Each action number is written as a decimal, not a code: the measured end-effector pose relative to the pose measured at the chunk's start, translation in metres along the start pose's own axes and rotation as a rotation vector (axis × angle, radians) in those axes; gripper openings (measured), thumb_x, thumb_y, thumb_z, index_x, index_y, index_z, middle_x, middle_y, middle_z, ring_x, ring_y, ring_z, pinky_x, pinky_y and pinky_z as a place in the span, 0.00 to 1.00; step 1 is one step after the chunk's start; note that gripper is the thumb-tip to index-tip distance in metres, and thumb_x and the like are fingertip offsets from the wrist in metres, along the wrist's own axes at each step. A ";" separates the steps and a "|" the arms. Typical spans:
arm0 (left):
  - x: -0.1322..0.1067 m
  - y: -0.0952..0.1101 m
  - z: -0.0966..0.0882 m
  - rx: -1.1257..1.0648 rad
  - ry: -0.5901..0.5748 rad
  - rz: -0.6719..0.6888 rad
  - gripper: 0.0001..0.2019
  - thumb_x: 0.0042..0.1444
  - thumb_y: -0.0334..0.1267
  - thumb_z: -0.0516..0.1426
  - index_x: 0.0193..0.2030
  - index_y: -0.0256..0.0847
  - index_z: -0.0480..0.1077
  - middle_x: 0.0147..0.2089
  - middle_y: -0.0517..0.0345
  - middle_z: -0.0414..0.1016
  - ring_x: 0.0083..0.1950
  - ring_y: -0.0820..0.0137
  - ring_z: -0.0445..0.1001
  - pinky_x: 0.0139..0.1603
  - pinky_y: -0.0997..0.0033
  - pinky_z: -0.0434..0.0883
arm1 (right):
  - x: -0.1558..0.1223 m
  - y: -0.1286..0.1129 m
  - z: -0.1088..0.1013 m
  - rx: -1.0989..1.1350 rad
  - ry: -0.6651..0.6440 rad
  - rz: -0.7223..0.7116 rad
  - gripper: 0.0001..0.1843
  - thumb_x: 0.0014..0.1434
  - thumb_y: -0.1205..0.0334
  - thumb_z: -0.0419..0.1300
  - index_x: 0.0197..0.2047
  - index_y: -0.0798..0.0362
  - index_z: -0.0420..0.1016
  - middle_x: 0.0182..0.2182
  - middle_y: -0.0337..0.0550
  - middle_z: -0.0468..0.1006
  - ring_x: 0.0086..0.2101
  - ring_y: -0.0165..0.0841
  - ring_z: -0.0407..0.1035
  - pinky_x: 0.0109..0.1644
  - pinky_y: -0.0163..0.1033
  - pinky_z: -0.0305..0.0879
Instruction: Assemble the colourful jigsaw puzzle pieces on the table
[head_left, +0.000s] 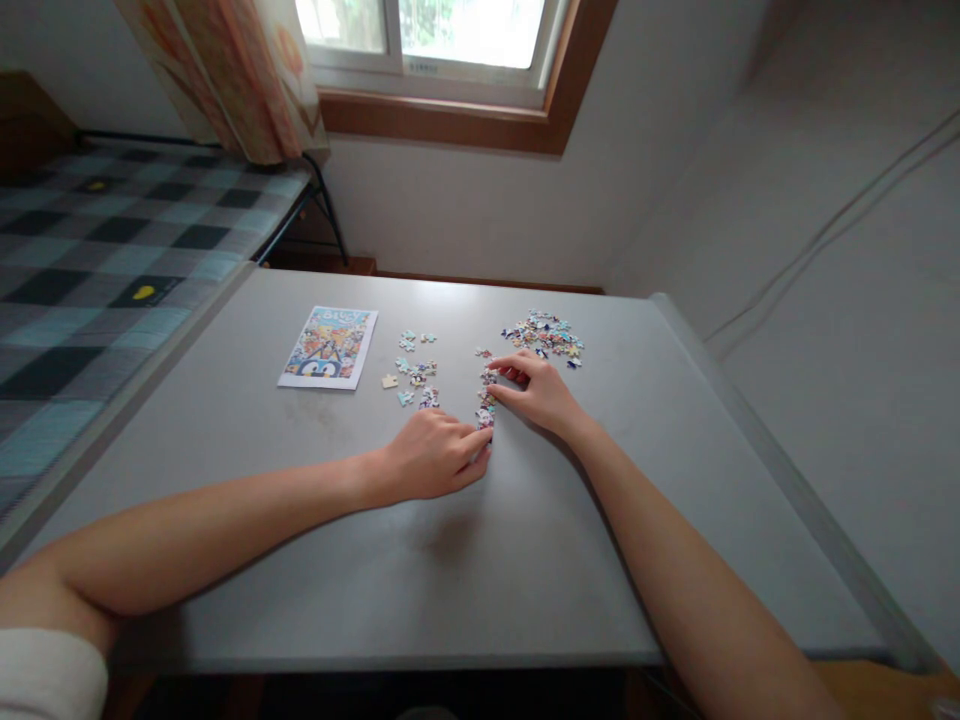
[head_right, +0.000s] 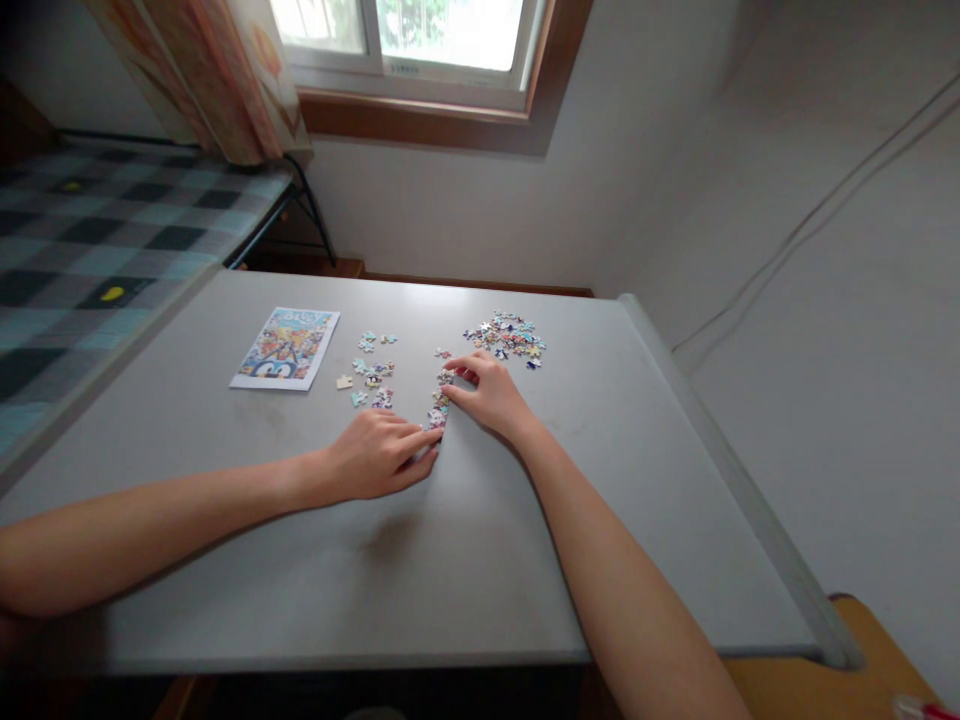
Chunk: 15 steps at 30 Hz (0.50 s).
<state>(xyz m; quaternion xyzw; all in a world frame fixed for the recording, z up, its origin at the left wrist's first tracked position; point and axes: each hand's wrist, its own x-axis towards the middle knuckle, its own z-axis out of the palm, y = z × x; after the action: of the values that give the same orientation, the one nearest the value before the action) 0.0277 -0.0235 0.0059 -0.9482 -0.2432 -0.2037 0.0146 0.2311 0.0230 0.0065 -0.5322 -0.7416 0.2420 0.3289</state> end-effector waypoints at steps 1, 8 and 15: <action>0.000 0.000 0.000 -0.002 0.000 0.000 0.12 0.62 0.38 0.48 0.40 0.38 0.72 0.25 0.60 0.75 0.26 0.70 0.75 0.28 0.71 0.67 | 0.000 0.000 0.000 0.002 0.001 -0.002 0.15 0.50 0.60 0.65 0.43 0.53 0.78 0.34 0.42 0.71 0.33 0.30 0.64 0.40 0.38 0.64; 0.000 0.000 -0.001 -0.013 0.000 0.000 0.12 0.62 0.38 0.48 0.40 0.38 0.71 0.25 0.59 0.75 0.26 0.70 0.75 0.28 0.72 0.67 | 0.000 0.001 -0.002 0.012 -0.005 -0.007 0.15 0.50 0.60 0.65 0.43 0.53 0.78 0.35 0.43 0.72 0.33 0.30 0.65 0.40 0.38 0.64; 0.000 0.000 -0.001 -0.007 -0.004 0.000 0.12 0.62 0.38 0.48 0.39 0.38 0.71 0.25 0.59 0.75 0.26 0.70 0.75 0.28 0.72 0.67 | 0.000 0.002 -0.001 0.016 -0.002 -0.008 0.15 0.50 0.60 0.65 0.42 0.52 0.78 0.35 0.42 0.72 0.33 0.30 0.65 0.40 0.38 0.64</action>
<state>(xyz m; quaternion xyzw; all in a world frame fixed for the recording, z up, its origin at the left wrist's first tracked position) 0.0273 -0.0235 0.0067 -0.9487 -0.2424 -0.2028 0.0110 0.2332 0.0236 0.0063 -0.5261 -0.7422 0.2472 0.3336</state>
